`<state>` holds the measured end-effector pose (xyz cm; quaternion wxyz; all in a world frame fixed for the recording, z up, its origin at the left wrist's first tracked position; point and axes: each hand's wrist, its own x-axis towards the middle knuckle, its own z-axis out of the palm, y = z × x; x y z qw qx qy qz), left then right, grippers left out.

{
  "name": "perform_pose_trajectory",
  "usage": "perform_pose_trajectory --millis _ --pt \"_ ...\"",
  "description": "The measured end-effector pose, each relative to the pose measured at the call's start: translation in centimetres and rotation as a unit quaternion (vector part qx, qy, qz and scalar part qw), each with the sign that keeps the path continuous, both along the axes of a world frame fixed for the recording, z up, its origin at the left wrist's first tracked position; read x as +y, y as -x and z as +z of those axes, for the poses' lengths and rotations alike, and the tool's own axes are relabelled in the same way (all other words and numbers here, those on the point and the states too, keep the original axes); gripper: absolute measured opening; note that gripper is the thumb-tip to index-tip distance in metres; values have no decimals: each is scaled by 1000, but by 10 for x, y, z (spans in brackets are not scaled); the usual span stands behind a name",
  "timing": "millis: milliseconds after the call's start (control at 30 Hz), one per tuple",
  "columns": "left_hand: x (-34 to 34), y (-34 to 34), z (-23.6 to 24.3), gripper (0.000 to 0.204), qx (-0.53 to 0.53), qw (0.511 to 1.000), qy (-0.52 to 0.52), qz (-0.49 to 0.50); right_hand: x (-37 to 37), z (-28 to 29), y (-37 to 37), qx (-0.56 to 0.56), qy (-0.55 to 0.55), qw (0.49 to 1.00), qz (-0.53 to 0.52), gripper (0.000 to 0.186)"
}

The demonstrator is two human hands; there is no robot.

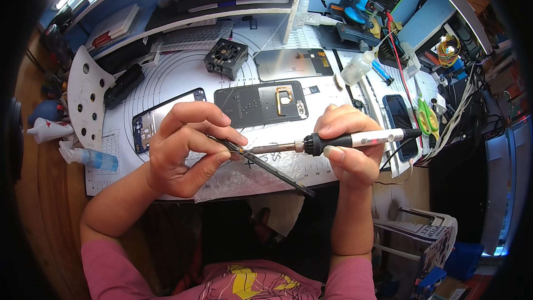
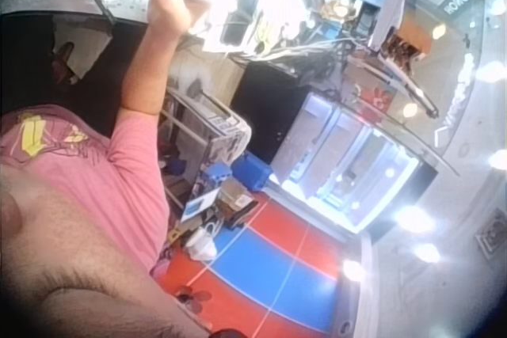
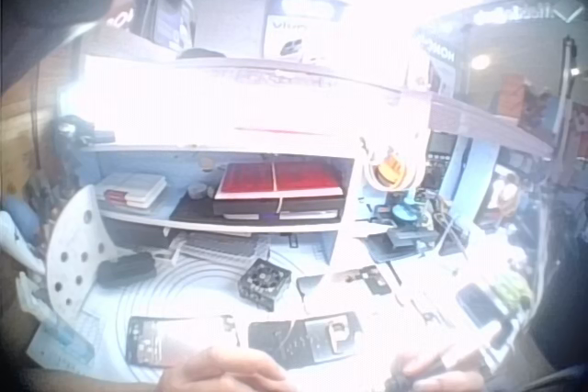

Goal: The person uses a soldering iron to apply heat to the internal circuitry of a phone screen by hand on a repair bench.

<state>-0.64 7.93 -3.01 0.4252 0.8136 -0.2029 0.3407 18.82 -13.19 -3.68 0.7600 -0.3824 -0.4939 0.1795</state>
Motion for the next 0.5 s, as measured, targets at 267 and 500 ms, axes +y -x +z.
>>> perform_pose_trajectory --millis 267,500 --pt "0 0 0 8 2 1000 -4 1 0 0 0 4 0 1000 -1 30" --pt "-1 0 0 9 -2 1000 1 1 0 0 1 28 -9 1000 -9 31"
